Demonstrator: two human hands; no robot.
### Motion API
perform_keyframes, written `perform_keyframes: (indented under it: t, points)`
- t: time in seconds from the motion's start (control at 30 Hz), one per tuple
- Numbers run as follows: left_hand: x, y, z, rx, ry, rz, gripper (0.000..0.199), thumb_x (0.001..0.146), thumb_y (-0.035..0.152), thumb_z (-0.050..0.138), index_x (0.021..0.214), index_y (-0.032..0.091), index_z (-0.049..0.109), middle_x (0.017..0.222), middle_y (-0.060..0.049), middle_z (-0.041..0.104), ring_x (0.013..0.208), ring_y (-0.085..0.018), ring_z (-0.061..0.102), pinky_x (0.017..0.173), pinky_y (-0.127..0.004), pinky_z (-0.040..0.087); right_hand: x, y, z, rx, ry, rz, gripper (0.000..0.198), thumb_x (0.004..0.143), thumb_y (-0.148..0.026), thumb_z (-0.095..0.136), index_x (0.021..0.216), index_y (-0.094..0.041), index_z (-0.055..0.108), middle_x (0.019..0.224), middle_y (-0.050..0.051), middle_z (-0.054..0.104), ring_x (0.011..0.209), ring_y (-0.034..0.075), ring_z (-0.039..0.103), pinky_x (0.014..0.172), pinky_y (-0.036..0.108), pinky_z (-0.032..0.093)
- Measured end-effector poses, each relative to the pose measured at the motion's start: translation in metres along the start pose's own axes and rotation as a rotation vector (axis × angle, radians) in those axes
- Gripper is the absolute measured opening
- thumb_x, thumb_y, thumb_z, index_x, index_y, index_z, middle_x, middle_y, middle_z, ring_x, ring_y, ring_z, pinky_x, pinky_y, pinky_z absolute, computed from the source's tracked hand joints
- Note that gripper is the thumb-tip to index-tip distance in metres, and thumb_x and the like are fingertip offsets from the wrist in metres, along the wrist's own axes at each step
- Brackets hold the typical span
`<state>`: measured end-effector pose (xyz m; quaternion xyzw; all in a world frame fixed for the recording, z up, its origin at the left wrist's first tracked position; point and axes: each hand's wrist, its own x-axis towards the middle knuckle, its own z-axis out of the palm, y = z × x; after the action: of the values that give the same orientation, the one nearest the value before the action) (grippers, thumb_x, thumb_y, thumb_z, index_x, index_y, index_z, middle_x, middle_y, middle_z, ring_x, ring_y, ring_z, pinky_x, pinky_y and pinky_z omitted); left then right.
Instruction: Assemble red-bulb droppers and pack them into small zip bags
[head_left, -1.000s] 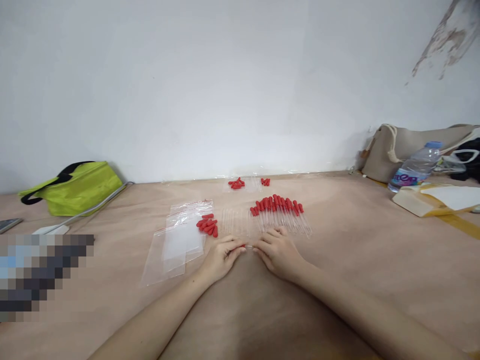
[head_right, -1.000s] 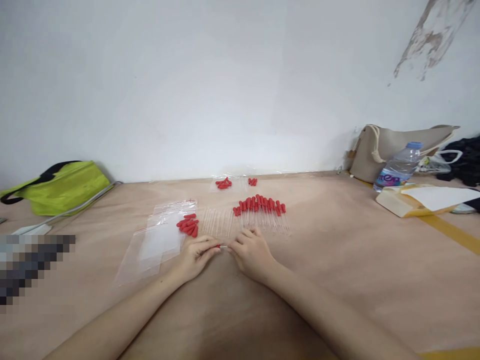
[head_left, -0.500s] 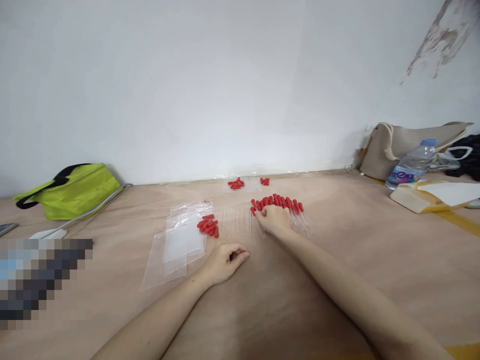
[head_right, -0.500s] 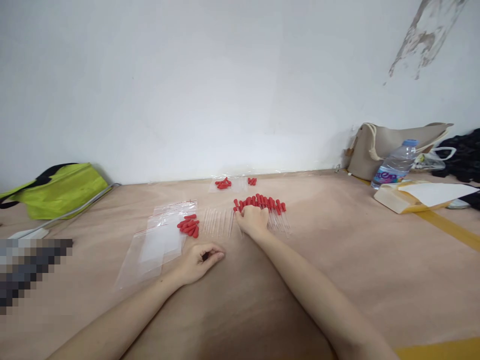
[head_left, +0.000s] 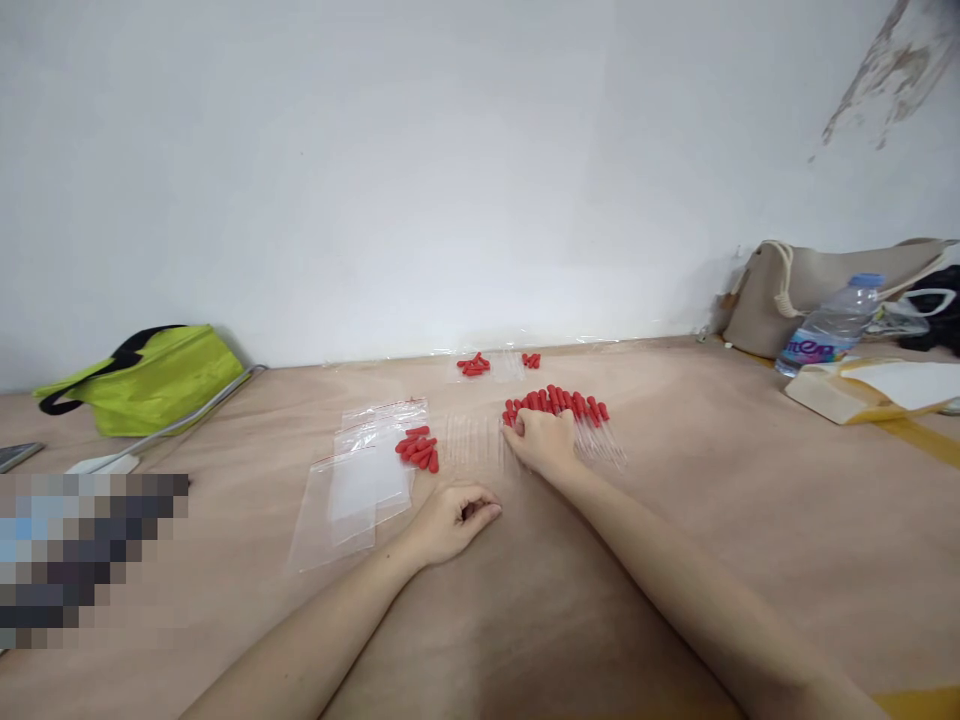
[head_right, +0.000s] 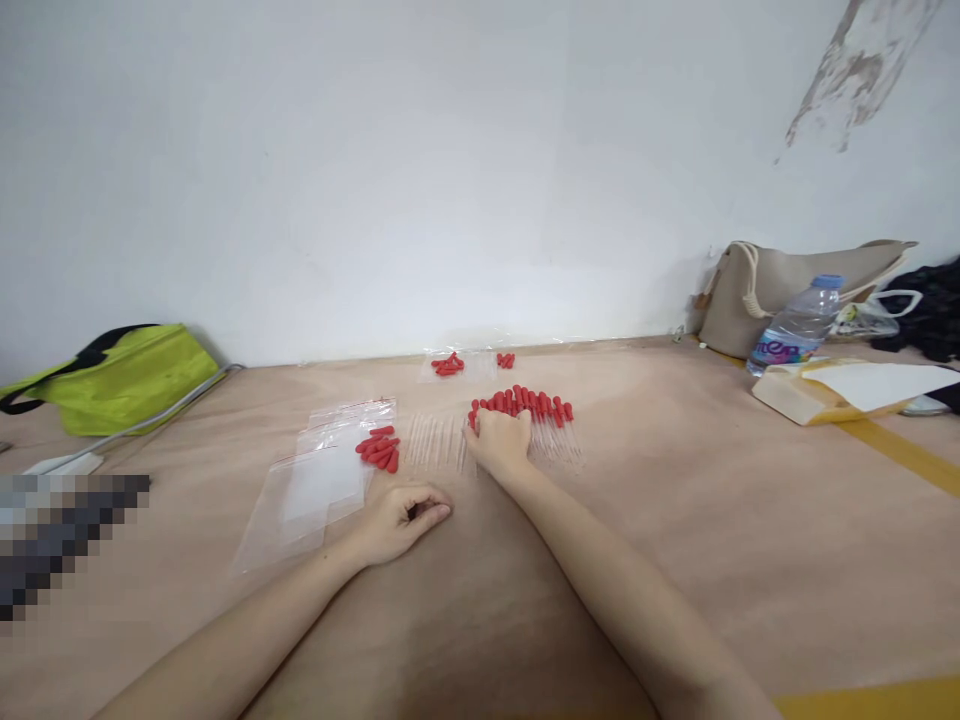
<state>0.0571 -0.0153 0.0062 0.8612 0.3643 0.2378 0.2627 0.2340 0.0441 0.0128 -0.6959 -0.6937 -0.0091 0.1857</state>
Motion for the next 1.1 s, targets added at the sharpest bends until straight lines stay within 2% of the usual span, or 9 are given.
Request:
perform_keyframes:
  t: [0.13, 0.27, 0.37, 0.43, 0.57, 0.7, 0.83, 1.0, 1.1]
  points:
    - [-0.001, 0.001, 0.002, 0.026, 0.006, 0.020, 0.023, 0.084, 0.030, 0.045, 0.081, 0.018, 0.065, 0.070, -0.002, 0.064, 0.060, -0.012, 0.053, 0.057, -0.022, 0.039, -0.004, -0.009, 0.002, 0.021, -0.053, -0.021, 0.030, 0.079, -0.043, 0.043, 0.078, -0.018, 0.059, 0.079, 0.007, 0.067, 0.080, 0.020, 0.058, 0.076, 0.036, 0.021]
    - [0.001, -0.009, -0.013, 0.309, 0.263, 0.056, 0.020, 0.080, 0.032, 0.050, 0.072, 0.020, 0.064, 0.065, -0.002, 0.062, 0.067, -0.016, 0.053, 0.072, -0.030, 0.037, -0.006, -0.012, 0.004, -0.004, -0.115, 0.017, 0.032, 0.079, -0.043, 0.042, 0.079, -0.017, 0.060, 0.081, 0.009, 0.066, 0.081, 0.022, 0.058, 0.076, 0.037, 0.023]
    - [0.005, -0.026, -0.042, 0.499, 0.495, -0.115, 0.022, 0.079, 0.035, 0.050, 0.066, 0.020, 0.061, 0.068, -0.003, 0.061, 0.074, -0.019, 0.053, 0.076, -0.033, 0.035, -0.006, -0.012, 0.004, -0.011, -0.135, 0.035, 0.031, 0.079, -0.040, 0.043, 0.078, -0.016, 0.062, 0.082, 0.010, 0.066, 0.080, 0.023, 0.058, 0.077, 0.039, 0.024]
    - [0.008, -0.041, -0.062, 0.477, 0.532, -0.248, 0.020, 0.077, 0.036, 0.051, 0.071, 0.019, 0.060, 0.075, -0.004, 0.061, 0.077, -0.020, 0.053, 0.072, -0.031, 0.038, -0.005, -0.013, 0.003, -0.006, -0.144, 0.043, 0.030, 0.078, -0.038, 0.043, 0.077, -0.016, 0.063, 0.081, 0.011, 0.066, 0.079, 0.023, 0.058, 0.077, 0.039, 0.024]
    - [0.013, -0.071, -0.086, 0.304, 0.438, -0.440, 0.023, 0.073, 0.037, 0.051, 0.080, 0.018, 0.062, 0.086, -0.005, 0.063, 0.077, -0.020, 0.056, 0.068, -0.029, 0.041, -0.002, -0.017, 0.004, -0.015, -0.141, 0.051, 0.029, 0.077, -0.034, 0.043, 0.078, -0.014, 0.064, 0.079, 0.013, 0.066, 0.076, 0.024, 0.059, 0.076, 0.040, 0.025]
    - [0.026, -0.086, -0.090, 0.259, 0.376, -0.434, 0.020, 0.072, 0.034, 0.052, 0.077, 0.018, 0.062, 0.081, -0.002, 0.065, 0.076, -0.018, 0.057, 0.068, -0.027, 0.041, -0.001, -0.018, 0.003, -0.033, -0.113, 0.037, 0.030, 0.076, -0.034, 0.042, 0.077, -0.013, 0.063, 0.077, 0.014, 0.066, 0.074, 0.024, 0.059, 0.074, 0.039, 0.025]
    - [0.046, -0.097, -0.090, 0.226, 0.325, -0.452, 0.015, 0.068, 0.032, 0.056, 0.070, 0.017, 0.058, 0.070, -0.001, 0.063, 0.067, -0.017, 0.057, 0.062, -0.025, 0.041, -0.006, -0.011, -0.003, 0.030, -0.055, -0.007, 0.025, 0.076, -0.032, 0.042, 0.069, -0.016, 0.060, 0.070, 0.008, 0.066, 0.070, 0.020, 0.058, 0.072, 0.035, 0.024]
    - [0.063, -0.113, -0.092, 0.137, 0.201, -0.440, 0.019, 0.060, 0.031, 0.064, 0.070, 0.016, 0.056, 0.061, 0.002, 0.060, 0.056, -0.013, 0.055, 0.054, -0.022, 0.041, -0.030, 0.007, -0.010, 0.119, 0.077, -0.162, 0.017, 0.074, -0.028, 0.047, 0.065, -0.018, 0.056, 0.065, 0.001, 0.065, 0.060, 0.014, 0.054, 0.072, 0.032, 0.022]
    - [0.066, -0.111, -0.095, 0.115, 0.167, -0.409, 0.020, 0.059, 0.030, 0.066, 0.072, 0.016, 0.058, 0.057, 0.003, 0.058, 0.052, -0.013, 0.053, 0.051, -0.023, 0.040, -0.047, 0.020, -0.010, 0.127, 0.141, -0.228, 0.018, 0.075, -0.029, 0.049, 0.062, -0.017, 0.055, 0.061, 0.000, 0.063, 0.055, 0.012, 0.052, 0.070, 0.031, 0.022]
